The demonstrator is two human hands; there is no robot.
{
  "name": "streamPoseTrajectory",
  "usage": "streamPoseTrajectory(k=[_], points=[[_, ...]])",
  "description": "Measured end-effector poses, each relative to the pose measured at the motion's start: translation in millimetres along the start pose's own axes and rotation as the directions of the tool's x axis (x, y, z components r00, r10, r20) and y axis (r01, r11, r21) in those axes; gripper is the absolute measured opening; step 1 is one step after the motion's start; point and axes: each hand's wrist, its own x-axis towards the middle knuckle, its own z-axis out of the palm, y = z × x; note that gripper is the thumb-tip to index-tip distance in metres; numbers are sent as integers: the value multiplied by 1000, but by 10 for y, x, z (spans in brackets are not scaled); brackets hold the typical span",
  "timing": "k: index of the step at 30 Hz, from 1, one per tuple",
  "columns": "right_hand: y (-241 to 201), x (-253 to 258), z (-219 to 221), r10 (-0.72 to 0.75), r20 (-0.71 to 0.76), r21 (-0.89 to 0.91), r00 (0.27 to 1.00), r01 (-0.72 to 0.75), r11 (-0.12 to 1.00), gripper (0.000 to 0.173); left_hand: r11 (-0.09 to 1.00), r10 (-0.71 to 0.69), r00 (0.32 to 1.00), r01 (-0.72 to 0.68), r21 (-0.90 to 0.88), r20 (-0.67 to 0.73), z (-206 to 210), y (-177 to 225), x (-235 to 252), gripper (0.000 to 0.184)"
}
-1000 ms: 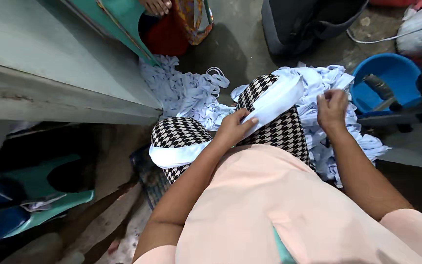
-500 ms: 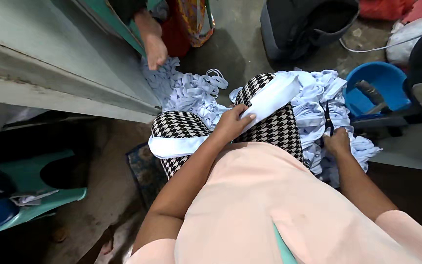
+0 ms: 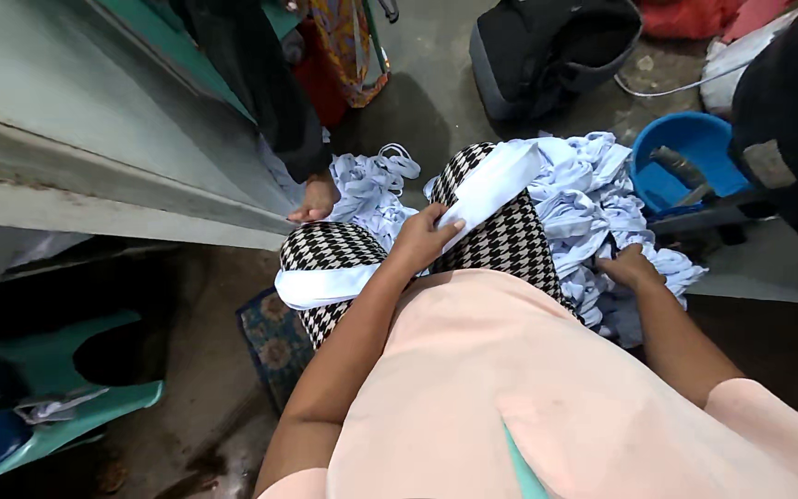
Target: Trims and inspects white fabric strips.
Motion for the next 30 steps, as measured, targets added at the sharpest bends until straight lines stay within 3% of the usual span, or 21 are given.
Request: streamPoseTrajectory(k=[5, 7, 10, 12, 14, 16, 19, 21, 25, 27, 30], points=[[90, 80, -48, 17, 115, -111, 993, -5, 994, 87, 999, 31, 999, -32, -19, -13, -10, 2, 12, 31], [16, -10, -91, 35, 127, 33, 991, -39, 999, 76, 999, 30, 1000, -30, -22, -8, -27, 18, 12, 31], [-110, -210, -349, 68, 181, 332, 981, -126, 935, 44, 998, 53, 999, -53, -28, -13, -42, 21, 3, 28], [-103, -200, -601, 63, 201, 382, 978, -137, 914, 35, 997, 70, 997, -70, -21, -20, -41, 16, 4, 29], [-100, -213, -799, -52, 140, 395, 989, -8, 919, 31, 998, 59, 998, -59, -23, -12, -25, 26, -2, 32], [-150, -278, -942, -255, 32, 427, 966, 218, 877, 28, 999, 47, 999, -47, -25, 3, -9, 34, 0, 34], [-412, -488, -1065, -542, -104, 482, 834, 519, 706, 19, 998, 54, 998, -54, -20, 8, 1, 33, 6, 35], [-704, -718, -1083, -676, -66, 524, 734, 602, 603, 20, 998, 52, 999, -51, -39, 16, 7, 34, 20, 34], [-1174, -1218, -982, -836, 252, 529, 487, 654, 541, 29, 990, 25, 999, -20, -143, 32, 21, 31, 46, 30], [-1203, -1347, -921, -817, 455, 456, 354, 695, 556, 55, 983, 16, 999, -10, -184, 32, 26, 39, 43, 29], [-1042, -1411, -857, -680, 686, 389, 258, 660, 643, 84, 973, 5, 1000, 0, -229, 23, 27, 63, 37, 27]])
